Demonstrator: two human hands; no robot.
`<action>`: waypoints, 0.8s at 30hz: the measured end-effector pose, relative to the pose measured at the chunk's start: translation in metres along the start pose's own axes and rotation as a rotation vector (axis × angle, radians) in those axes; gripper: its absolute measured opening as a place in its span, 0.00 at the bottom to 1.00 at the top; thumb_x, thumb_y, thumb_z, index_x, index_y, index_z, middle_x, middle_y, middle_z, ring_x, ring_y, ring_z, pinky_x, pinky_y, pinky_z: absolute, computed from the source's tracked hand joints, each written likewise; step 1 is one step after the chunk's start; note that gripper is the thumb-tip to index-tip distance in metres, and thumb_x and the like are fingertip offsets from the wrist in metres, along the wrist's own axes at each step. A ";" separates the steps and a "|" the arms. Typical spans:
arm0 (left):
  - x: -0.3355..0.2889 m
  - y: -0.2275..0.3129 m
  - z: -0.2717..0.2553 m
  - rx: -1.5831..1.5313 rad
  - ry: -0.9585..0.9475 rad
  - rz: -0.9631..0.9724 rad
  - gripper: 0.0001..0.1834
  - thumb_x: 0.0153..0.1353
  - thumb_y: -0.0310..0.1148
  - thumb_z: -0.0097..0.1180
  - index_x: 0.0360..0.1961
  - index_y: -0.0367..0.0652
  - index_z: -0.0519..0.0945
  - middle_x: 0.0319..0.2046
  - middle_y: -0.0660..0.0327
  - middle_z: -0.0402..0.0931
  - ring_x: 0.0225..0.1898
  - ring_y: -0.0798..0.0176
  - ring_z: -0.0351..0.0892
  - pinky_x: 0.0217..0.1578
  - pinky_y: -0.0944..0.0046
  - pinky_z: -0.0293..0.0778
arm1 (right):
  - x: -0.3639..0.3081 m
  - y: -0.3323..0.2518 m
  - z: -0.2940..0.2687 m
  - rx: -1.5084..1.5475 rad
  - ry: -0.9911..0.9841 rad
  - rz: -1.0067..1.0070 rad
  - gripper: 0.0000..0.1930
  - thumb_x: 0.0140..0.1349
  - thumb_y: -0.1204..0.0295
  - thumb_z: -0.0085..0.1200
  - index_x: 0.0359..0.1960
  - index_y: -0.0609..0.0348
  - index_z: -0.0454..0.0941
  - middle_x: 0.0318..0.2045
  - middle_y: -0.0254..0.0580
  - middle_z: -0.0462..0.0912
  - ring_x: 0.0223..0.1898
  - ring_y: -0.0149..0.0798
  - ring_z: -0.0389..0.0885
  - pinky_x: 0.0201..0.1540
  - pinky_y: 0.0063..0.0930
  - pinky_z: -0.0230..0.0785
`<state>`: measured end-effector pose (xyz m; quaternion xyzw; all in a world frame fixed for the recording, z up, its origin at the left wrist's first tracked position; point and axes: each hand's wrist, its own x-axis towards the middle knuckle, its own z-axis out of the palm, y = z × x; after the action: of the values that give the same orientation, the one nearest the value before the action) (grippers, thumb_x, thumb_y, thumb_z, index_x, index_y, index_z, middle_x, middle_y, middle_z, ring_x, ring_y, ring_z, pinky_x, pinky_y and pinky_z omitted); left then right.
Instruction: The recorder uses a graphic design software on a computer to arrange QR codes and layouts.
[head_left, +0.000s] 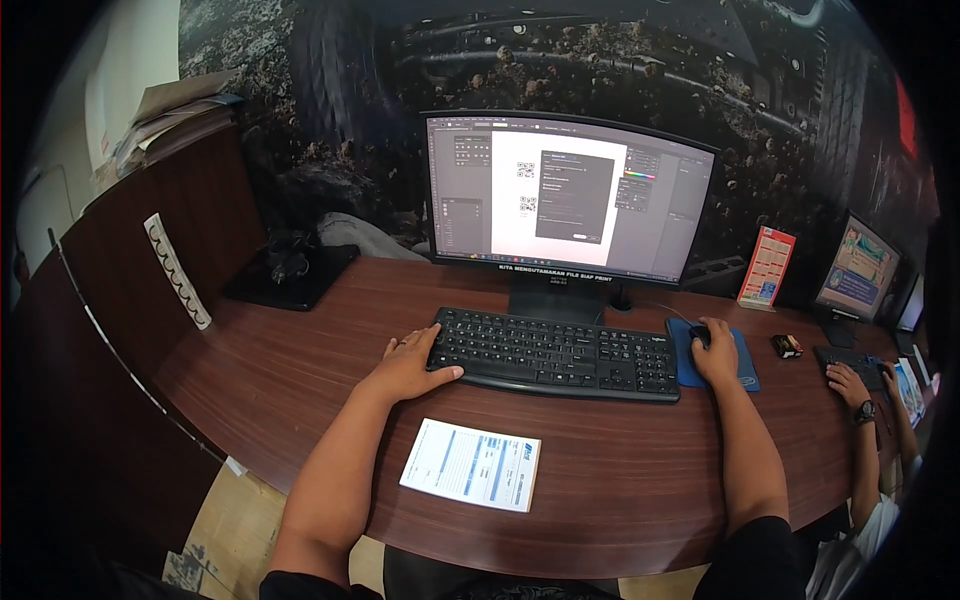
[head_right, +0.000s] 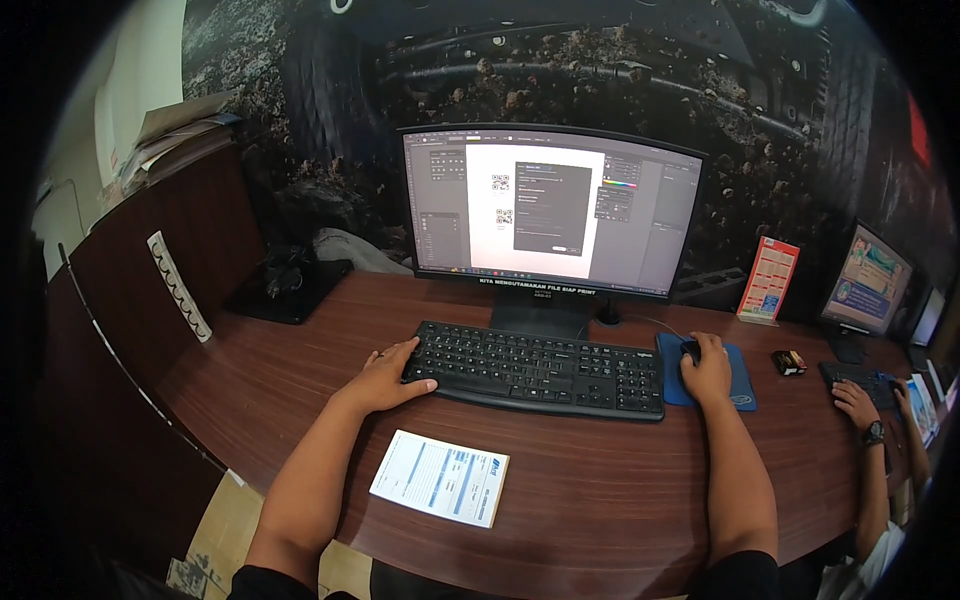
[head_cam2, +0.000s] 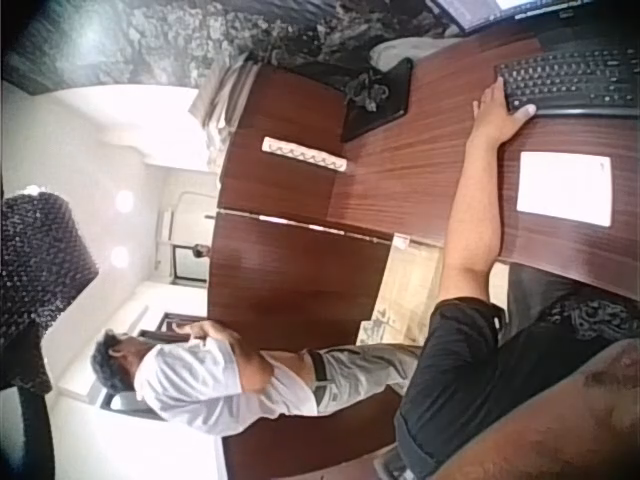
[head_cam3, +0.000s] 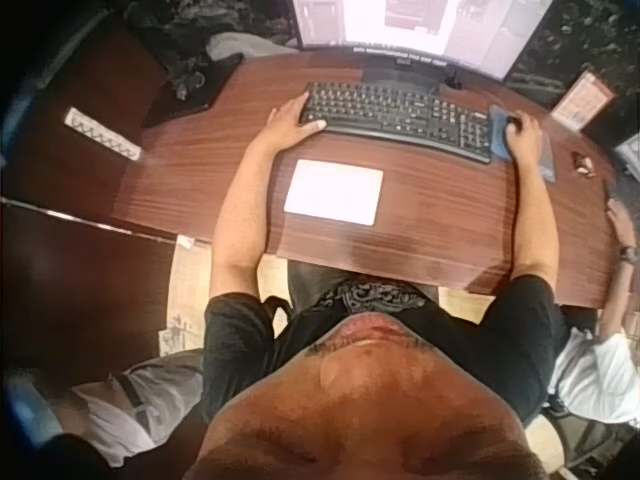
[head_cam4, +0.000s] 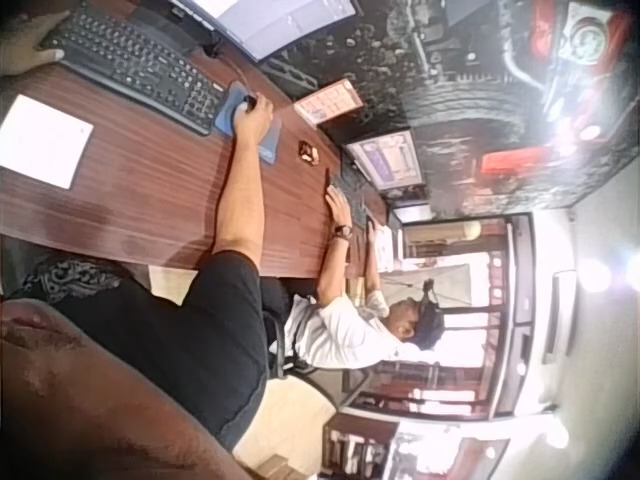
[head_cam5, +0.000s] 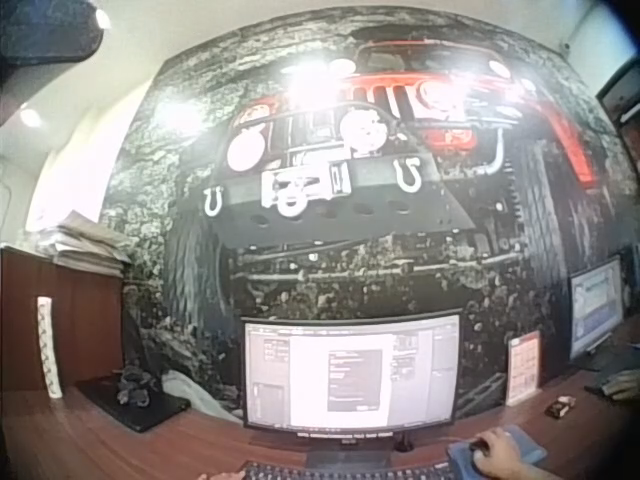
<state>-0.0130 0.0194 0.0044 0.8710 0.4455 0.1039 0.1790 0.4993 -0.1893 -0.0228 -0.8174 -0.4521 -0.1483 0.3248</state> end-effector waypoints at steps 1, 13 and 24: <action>0.000 0.000 0.000 -0.002 0.001 0.002 0.59 0.59 0.69 0.59 0.77 0.36 0.54 0.75 0.41 0.57 0.78 0.43 0.51 0.76 0.39 0.40 | 0.000 0.000 0.000 0.000 0.000 0.000 0.23 0.57 0.72 0.58 0.57 0.53 0.79 0.55 0.48 0.78 0.58 0.57 0.77 0.62 0.46 0.69; 0.001 -0.001 0.000 -0.003 -0.002 0.003 0.59 0.59 0.69 0.60 0.78 0.36 0.54 0.75 0.41 0.57 0.79 0.44 0.50 0.76 0.38 0.40 | 0.001 0.002 0.001 0.013 0.008 -0.001 0.22 0.57 0.72 0.58 0.56 0.54 0.79 0.56 0.48 0.78 0.59 0.56 0.77 0.62 0.46 0.69; 0.002 -0.003 0.002 -0.007 0.001 0.005 0.59 0.58 0.70 0.59 0.77 0.37 0.54 0.75 0.42 0.57 0.79 0.44 0.50 0.76 0.38 0.39 | 0.002 0.008 0.004 0.061 0.097 -0.048 0.19 0.55 0.73 0.59 0.51 0.54 0.79 0.53 0.47 0.78 0.57 0.56 0.77 0.60 0.46 0.70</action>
<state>-0.0136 0.0219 0.0013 0.8715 0.4430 0.1064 0.1814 0.5069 -0.1880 -0.0278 -0.7879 -0.4595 -0.1819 0.3674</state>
